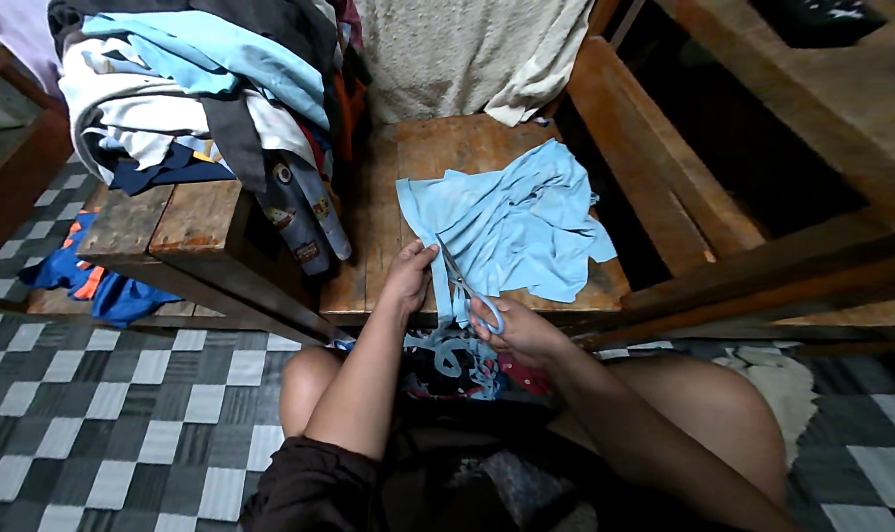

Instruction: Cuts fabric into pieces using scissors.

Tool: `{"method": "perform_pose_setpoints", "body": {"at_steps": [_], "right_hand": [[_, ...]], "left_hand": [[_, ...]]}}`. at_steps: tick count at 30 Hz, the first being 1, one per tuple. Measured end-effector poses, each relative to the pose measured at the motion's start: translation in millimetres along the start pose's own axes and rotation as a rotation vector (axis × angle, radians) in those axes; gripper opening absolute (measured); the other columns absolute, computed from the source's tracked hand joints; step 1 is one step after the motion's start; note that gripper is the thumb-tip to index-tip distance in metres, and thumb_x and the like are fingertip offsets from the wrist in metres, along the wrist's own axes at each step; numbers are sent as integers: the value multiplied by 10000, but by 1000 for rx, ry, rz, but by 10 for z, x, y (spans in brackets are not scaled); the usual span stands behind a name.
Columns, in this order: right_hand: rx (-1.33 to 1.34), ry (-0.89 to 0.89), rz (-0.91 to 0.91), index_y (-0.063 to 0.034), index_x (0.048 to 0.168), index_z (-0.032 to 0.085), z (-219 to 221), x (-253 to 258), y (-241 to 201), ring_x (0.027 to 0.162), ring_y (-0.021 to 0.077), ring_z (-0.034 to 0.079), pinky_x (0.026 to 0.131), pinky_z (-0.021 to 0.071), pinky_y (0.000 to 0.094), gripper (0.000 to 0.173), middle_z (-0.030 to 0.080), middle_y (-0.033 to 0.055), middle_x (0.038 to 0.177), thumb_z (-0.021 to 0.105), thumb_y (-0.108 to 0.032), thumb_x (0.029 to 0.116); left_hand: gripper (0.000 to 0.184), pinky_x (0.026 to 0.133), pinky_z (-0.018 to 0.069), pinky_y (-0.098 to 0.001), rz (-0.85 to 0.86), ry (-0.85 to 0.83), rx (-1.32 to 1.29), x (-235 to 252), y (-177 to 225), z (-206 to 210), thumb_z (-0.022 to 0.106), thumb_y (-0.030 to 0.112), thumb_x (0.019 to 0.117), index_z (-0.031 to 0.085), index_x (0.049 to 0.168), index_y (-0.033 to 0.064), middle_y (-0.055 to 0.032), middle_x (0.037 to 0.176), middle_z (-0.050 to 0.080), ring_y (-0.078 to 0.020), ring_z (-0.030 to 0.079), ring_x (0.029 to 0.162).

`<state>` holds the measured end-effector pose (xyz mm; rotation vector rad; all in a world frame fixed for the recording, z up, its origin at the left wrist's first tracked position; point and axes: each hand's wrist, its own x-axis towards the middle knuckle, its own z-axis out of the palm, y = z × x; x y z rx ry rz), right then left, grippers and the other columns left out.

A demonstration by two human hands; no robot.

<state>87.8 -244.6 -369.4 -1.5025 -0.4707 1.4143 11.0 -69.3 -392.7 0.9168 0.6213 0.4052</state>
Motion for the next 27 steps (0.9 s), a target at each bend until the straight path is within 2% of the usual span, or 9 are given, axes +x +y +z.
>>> {"method": "perform_pose_setpoints", "body": {"at_steps": [6, 9, 17, 24, 27], "right_hand": [[2, -7, -26, -111, 927, 525, -3, 6, -14, 425, -26, 325, 404, 280, 130, 306, 489, -78, 622, 375, -302, 1114], [32, -30, -43, -116, 936, 524, -3, 51, -12, 421, -31, 321, 400, 276, 123, 306, 499, -78, 627, 366, -308, 1114], [69, -38, -61, -118, 948, 520, 52, 89, 2, 427, -36, 330, 407, 282, 117, 311, 496, -86, 625, 343, -310, 1118], [47, -9, -67, -127, 904, 516, 57, 74, -12, 426, -28, 344, 410, 294, 120, 300, 477, -91, 603, 365, -282, 1113], [-18, -22, -37, -114, 909, 528, 1, 19, -18, 429, -28, 343, 413, 296, 123, 302, 487, -85, 613, 378, -280, 1113]], "left_hand": [[246, 814, 570, -310, -55, -77, -57, -53, 29, 28, 456, 25, 1053, 536, 1285, 44, -63, 1010, 666, -129, 665, 859], [221, 791, 578, -304, -92, -104, -55, -102, 58, 39, 449, 13, 1050, 534, 1251, 47, -60, 974, 669, -125, 672, 831], [213, 801, 575, -304, -100, -143, -93, -135, 65, 6, 431, 12, 1054, 529, 1240, 51, -58, 980, 668, -126, 672, 842], [193, 798, 577, -305, -98, -160, -107, -135, 57, -5, 431, 0, 1046, 539, 1196, 57, -53, 955, 671, -124, 673, 832], [176, 789, 571, -301, -121, -151, -123, -124, 60, -17, 375, 95, 1078, 537, 1145, 77, -48, 932, 664, -128, 669, 832]]}}
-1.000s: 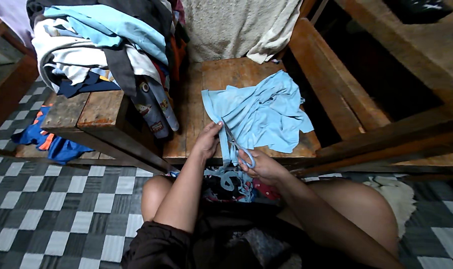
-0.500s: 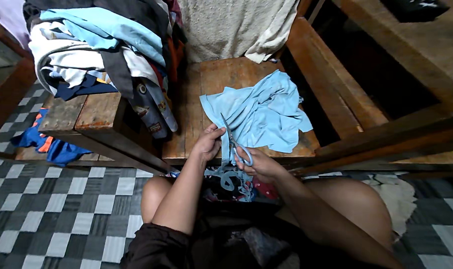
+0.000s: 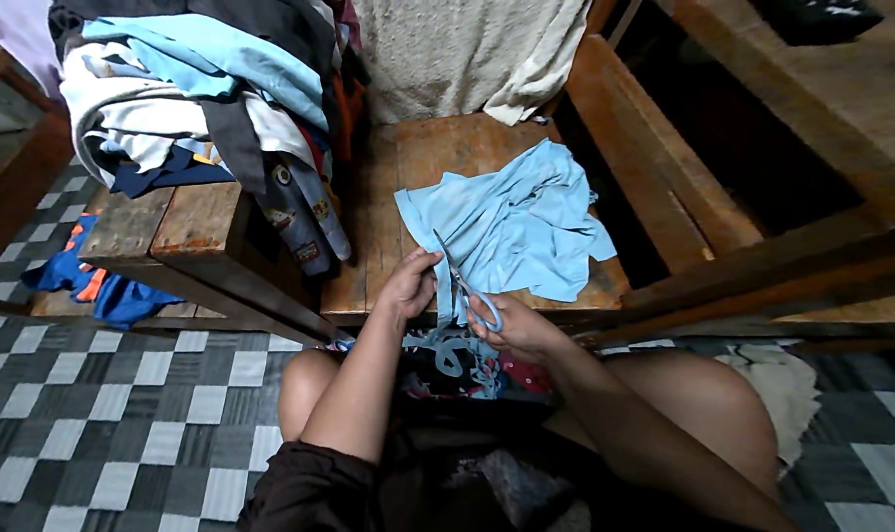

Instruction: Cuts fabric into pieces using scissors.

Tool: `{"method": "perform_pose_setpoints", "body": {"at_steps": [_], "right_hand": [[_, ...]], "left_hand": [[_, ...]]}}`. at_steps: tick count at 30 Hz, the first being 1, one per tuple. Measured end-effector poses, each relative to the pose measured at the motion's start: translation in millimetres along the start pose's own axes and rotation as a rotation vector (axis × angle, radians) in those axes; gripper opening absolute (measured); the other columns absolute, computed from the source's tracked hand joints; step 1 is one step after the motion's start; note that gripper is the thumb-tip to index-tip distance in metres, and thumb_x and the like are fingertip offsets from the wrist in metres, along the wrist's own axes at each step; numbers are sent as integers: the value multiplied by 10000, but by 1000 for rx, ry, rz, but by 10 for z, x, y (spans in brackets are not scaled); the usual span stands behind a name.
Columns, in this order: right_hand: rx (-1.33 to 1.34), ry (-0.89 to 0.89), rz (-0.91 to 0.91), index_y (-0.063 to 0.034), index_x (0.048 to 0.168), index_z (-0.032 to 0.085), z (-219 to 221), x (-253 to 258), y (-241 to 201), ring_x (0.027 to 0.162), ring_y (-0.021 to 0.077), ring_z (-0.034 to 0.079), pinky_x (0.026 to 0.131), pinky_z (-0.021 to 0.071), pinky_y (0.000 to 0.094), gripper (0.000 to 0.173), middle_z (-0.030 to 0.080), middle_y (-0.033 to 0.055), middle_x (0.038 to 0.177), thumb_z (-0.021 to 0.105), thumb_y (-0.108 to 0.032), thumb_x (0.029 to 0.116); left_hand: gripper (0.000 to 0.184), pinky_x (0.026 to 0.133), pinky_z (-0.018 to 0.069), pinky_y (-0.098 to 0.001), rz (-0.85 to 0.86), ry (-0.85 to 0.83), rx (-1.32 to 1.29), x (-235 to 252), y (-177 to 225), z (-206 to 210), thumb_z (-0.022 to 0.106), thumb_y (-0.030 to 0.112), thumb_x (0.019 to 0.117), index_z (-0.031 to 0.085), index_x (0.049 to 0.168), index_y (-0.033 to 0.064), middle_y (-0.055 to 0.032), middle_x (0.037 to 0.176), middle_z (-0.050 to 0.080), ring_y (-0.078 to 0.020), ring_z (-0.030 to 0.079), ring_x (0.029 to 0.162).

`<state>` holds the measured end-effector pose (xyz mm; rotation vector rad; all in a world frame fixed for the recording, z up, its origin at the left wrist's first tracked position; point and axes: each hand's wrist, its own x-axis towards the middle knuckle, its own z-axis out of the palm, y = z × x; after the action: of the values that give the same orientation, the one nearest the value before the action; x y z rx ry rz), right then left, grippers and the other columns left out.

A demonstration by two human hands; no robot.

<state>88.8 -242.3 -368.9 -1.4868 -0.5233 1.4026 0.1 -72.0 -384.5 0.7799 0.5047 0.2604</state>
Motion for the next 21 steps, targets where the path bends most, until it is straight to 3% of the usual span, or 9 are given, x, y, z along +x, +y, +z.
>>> {"method": "perform_pose_setpoints", "body": {"at_steps": [2, 5, 7, 8, 11, 13, 15, 19, 21], "right_hand": [[-115, -65, 14, -98, 965, 541, -92, -113, 15, 465, -19, 382, 446, 329, 138, 291, 523, -77, 660, 380, -292, 1109], [-325, -223, 34, -83, 1110, 537, -289, -376, 75, 531, 6, 492, 493, 431, 176, 307, 603, -55, 786, 433, -366, 1053], [-407, -248, 98, -59, 1176, 530, -412, -571, 83, 594, 57, 557, 542, 492, 237, 310, 618, -12, 852, 522, -332, 1027], [-417, -220, 119, -55, 1186, 527, -471, -658, 95, 621, 72, 572, 567, 508, 251, 294, 614, 0, 862, 544, -297, 1020], [-445, 141, 60, 30, 1236, 495, -583, -770, 98, 688, 136, 598, 645, 530, 314, 352, 616, 92, 908, 544, -257, 1038], [-498, 459, 50, 67, 1305, 467, -624, -609, 8, 809, 252, 629, 758, 541, 434, 501, 612, 194, 1004, 612, -323, 1026], [-532, 679, 4, 92, 1357, 456, -606, -361, -121, 1039, 393, 622, 921, 489, 576, 677, 611, 291, 1162, 701, -397, 959], [-758, 790, -26, 56, 1461, 403, -539, 166, -153, 1294, 431, 529, 1083, 411, 586, 923, 531, 284, 1401, 788, -508, 840], [-874, 767, -5, 52, 1429, 452, -497, 278, -154, 1298, 444, 519, 1085, 398, 588, 783, 527, 286, 1405, 777, -392, 872]], "left_hand": [[286, 786, 562, -314, -24, 78, -39, 14, 27, 23, 316, 267, 1100, 544, 1117, 96, -45, 917, 658, -137, 662, 835], [448, 865, 561, -358, -29, 161, -123, 94, 43, 35, 332, 448, 1100, 525, 1271, 81, -74, 1064, 655, -175, 662, 953], [413, 772, 571, -325, -9, 197, -103, 177, 43, 64, 375, 431, 1095, 508, 1300, 98, -72, 1041, 634, -162, 647, 860], [368, 785, 567, -327, 16, 192, -83, 206, 50, 78, 400, 368, 1098, 505, 1323, 97, -81, 1061, 640, -165, 648, 879], [326, 911, 560, -375, 87, 195, -83, 267, 93, 146, 447, 206, 1091, 472, 1390, 79, -112, 1188, 651, -194, 659, 1044], [320, 919, 557, -388, 82, 207, -201, 318, 96, 209, 429, 244, 1097, 472, 1379, 99, -107, 1202, 639, -205, 650, 1068], [367, 909, 567, -413, 42, 201, -335, 392, 75, 225, 406, 368, 1093, 501, 1343, 117, -100, 1185, 652, -220, 658, 1069], [517, 894, 570, -458, -67, 209, -424, 500, 24, 182, 410, 531, 1052, 497, 1364, 128, -118, 1202, 654, -251, 658, 1078], [464, 833, 586, -420, -142, 227, -342, 503, 81, 188, 425, 489, 1058, 526, 1311, 113, -111, 1123, 670, -225, 674, 997]]}}
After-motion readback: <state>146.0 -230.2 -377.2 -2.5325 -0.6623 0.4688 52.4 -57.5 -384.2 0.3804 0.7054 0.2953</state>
